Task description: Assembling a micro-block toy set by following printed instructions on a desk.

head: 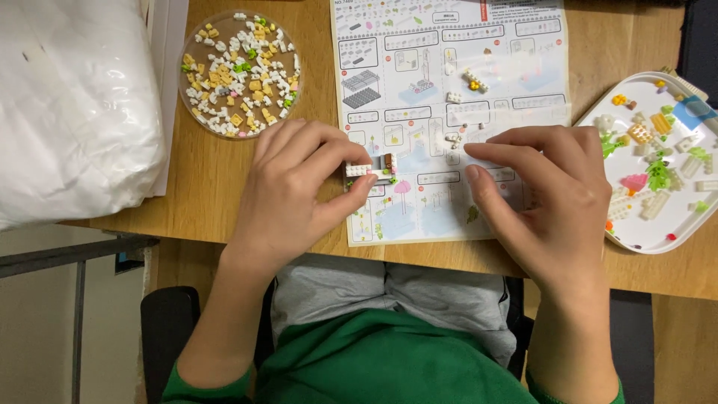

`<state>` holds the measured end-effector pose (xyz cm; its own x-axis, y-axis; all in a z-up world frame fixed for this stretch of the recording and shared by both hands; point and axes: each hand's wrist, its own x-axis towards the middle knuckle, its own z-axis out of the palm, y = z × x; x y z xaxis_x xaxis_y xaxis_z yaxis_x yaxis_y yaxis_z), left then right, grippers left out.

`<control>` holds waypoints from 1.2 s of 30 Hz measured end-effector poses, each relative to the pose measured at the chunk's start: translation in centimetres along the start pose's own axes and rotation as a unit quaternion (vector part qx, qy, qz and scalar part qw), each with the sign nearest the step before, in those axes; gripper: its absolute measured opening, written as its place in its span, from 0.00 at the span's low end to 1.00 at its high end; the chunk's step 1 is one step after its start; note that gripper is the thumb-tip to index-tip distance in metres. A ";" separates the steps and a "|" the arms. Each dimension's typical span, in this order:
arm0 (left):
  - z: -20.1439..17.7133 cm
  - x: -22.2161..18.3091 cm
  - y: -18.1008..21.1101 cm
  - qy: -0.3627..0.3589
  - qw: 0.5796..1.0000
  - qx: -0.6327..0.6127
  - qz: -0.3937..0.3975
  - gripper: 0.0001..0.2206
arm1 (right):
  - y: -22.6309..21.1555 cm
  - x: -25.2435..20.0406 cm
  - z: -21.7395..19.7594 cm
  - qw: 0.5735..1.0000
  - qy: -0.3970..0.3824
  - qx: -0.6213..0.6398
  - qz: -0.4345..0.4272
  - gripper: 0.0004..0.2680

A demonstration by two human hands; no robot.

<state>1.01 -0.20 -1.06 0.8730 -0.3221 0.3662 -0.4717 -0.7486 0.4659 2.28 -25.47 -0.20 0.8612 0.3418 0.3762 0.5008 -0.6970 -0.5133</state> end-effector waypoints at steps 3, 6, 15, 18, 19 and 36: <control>-0.1 0.1 0.1 0.002 1.000 -0.006 -0.004 0.06 | 0.2 0.0 0.1 1.000 0.000 -0.003 -0.002 0.04; 0.0 0.1 0.2 0.012 1.000 -0.004 -0.002 0.05 | 0.0 -0.1 0.1 1.000 -0.001 -0.006 0.002 0.04; 0.0 0.0 0.1 0.016 1.000 0.002 0.003 0.07 | 0.4 -0.3 0.5 0.998 0.052 -0.040 -0.024 0.03; 0.1 -0.1 -0.1 0.012 1.000 0.003 0.003 0.07 | 0.9 -0.5 0.9 0.995 0.080 -0.056 -0.035 0.03; 0.0 -0.1 -0.1 0.011 1.000 0.004 0.003 0.07 | 0.9 -0.5 0.9 0.995 0.080 -0.055 -0.034 0.03; -0.2 0.0 0.3 0.007 1.000 -0.014 0.010 0.06 | -0.1 0.1 0.8 0.997 0.032 -0.067 0.000 0.06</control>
<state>0.89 -0.30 -0.73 0.8615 -0.3286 0.3871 -0.4927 -0.7252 0.4809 2.36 -24.81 -0.75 0.8512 0.3041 0.4278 0.4818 -0.7760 -0.4070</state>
